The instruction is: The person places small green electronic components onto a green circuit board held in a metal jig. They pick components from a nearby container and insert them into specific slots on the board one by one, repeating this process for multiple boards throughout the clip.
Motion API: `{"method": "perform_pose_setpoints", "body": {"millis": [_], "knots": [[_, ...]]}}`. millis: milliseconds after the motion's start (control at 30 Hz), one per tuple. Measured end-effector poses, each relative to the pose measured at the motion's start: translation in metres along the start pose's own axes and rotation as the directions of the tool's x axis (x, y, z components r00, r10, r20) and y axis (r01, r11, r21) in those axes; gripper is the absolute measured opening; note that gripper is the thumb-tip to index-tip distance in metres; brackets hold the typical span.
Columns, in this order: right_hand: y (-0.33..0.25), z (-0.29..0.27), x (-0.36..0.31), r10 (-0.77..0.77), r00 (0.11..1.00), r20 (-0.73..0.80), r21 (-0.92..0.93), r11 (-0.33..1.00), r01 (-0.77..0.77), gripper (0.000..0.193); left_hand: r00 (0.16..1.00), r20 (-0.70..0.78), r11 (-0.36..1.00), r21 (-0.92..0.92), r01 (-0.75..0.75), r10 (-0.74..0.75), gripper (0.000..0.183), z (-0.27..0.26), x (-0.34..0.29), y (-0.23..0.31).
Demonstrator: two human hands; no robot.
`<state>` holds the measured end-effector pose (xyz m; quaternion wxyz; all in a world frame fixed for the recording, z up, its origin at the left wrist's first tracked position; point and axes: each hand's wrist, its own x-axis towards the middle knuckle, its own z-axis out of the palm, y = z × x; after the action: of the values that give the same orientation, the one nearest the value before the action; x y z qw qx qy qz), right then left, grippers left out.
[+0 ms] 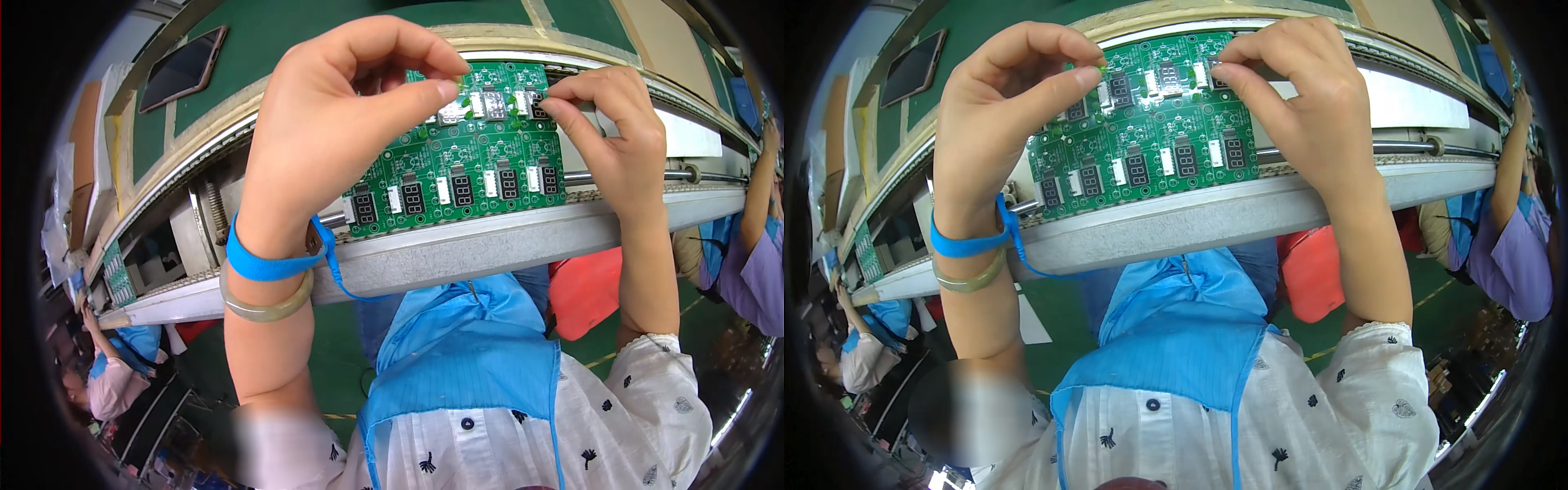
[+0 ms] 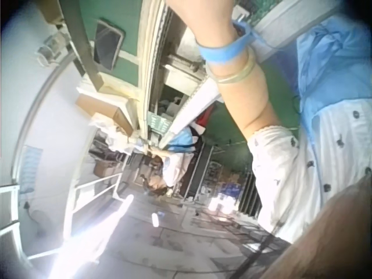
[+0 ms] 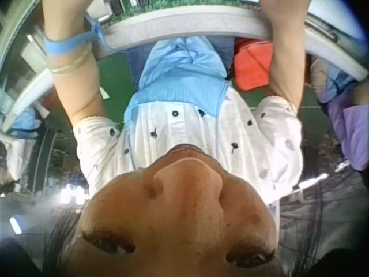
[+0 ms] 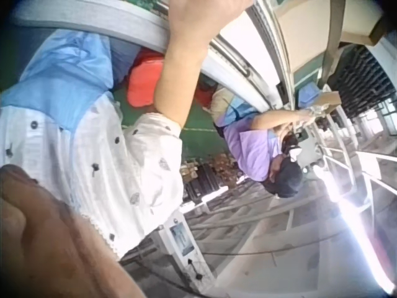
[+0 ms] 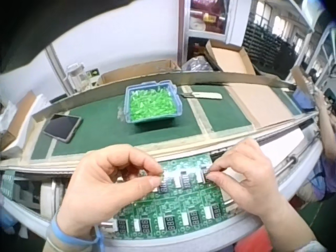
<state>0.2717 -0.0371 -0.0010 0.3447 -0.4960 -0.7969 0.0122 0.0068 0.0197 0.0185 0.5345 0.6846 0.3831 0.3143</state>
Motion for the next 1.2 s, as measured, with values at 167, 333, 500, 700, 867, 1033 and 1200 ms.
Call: {"method": "perform_pose_setpoints", "body": {"millis": [167, 333, 500, 700, 867, 1033, 1200], "knots": [[-0.001, -0.005, 0.0, 0.054, 0.998, 0.015, -0.01, 0.999, -0.053, 0.012, 0.999, 0.019, 0.991, 0.121, -0.051, 0.05, 0.02, 0.008, -0.004, 0.003], [0.0, -0.007, -0.002, 0.057, 0.998, 0.011, -0.004, 0.998, -0.057, 0.011, 0.992, 0.023, 0.951, 0.283, -0.127, 0.125, 0.024, 0.025, -0.003, -0.001], [0.0, -0.007, -0.004, 0.061, 0.998, 0.001, 0.024, 0.998, -0.061, 0.01, 0.978, 0.058, 0.852, 0.482, -0.204, 0.201, 0.026, 0.033, -0.005, -0.004], [0.002, -0.012, -0.005, 0.034, 0.997, 0.064, -0.004, 0.999, -0.034, 0.01, 0.945, 0.114, 0.721, 0.62, -0.309, 0.307, 0.03, 0.034, -0.003, -0.003], [0.006, 0.001, -0.009, 0.06, 0.993, -0.104, 0.136, 0.99, -0.045, 0.012, 0.934, 0.138, 0.676, 0.656, -0.336, 0.33, 0.033, 0.036, 0.0, -0.004], [0.001, -0.004, -0.008, 0.098, 0.993, -0.07, 0.097, 0.991, -0.091, 0.012, 0.935, 0.15, 0.676, 0.655, -0.338, 0.322, 0.035, 0.036, 0.001, -0.002], [-0.008, -0.007, -0.004, 0.102, 0.988, -0.116, 0.139, 0.987, -0.085, 0.012, 0.931, 0.162, 0.67, 0.655, -0.35, 0.328, 0.036, 0.035, 0.002, -0.003]]}}
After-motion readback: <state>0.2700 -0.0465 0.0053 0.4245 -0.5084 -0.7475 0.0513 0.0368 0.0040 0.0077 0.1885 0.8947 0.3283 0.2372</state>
